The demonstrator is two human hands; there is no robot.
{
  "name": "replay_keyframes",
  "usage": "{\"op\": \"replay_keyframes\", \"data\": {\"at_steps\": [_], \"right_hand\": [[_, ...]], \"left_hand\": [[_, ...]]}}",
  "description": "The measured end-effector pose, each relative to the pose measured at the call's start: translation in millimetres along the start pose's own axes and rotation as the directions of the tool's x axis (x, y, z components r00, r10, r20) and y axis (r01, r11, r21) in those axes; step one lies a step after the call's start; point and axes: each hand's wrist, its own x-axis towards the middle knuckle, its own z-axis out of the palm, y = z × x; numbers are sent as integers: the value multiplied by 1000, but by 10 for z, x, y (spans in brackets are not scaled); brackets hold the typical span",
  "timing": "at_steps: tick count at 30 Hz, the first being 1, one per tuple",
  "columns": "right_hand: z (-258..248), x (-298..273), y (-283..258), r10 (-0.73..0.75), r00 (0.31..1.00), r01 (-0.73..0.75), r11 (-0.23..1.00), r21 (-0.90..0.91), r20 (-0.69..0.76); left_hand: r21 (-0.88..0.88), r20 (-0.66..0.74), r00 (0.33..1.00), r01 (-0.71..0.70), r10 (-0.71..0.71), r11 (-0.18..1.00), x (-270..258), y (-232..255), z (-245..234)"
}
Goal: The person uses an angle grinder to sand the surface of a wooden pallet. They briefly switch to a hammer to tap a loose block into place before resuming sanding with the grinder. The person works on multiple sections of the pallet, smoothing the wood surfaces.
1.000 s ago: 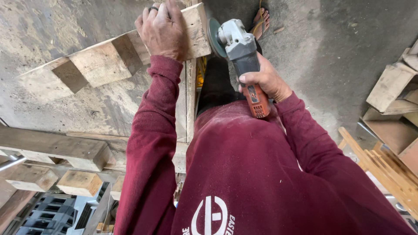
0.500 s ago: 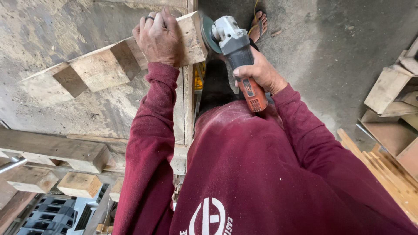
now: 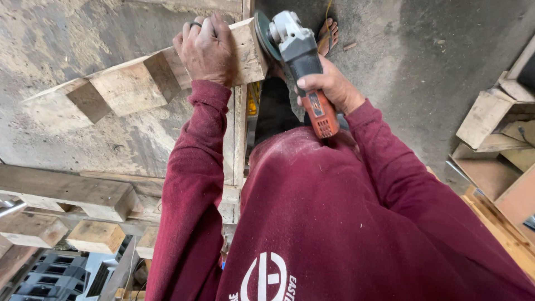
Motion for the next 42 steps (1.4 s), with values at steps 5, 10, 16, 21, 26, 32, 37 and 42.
{"op": "replay_keyframes", "data": {"at_steps": [5,10,16,21,26,32,37,42], "right_hand": [[32,63,-30,4,998,-9,997,-80,-65],[139,-81,-67,-91,996,93,988,-120,19],[158,-111,-122,-69,997,66,992,-106,-26],[180,-151,-56,-83,997,83,995,-60,2],[208,-186,-126,-51,995,41,991,-128,-82],[234,-216,-66,-89,996,90,994,-60,12],[135,-134,-75,-84,996,78,989,-128,-40],[49,0,19,-58,998,58,998,-34,13]], "left_hand": [[-5,15,1000,-19,19,1000,52,-2,-44],[-32,40,999,24,-23,999,37,56,-84],[-14,73,997,15,-14,1000,24,3,-45],[-1,129,990,62,-62,998,-84,-107,70],[14,116,991,61,-63,998,17,-107,83],[-20,23,1000,17,-16,1000,28,11,-38],[-13,2,1000,-5,5,1000,18,-14,-20],[8,78,996,46,-46,999,-28,-140,139]]}}
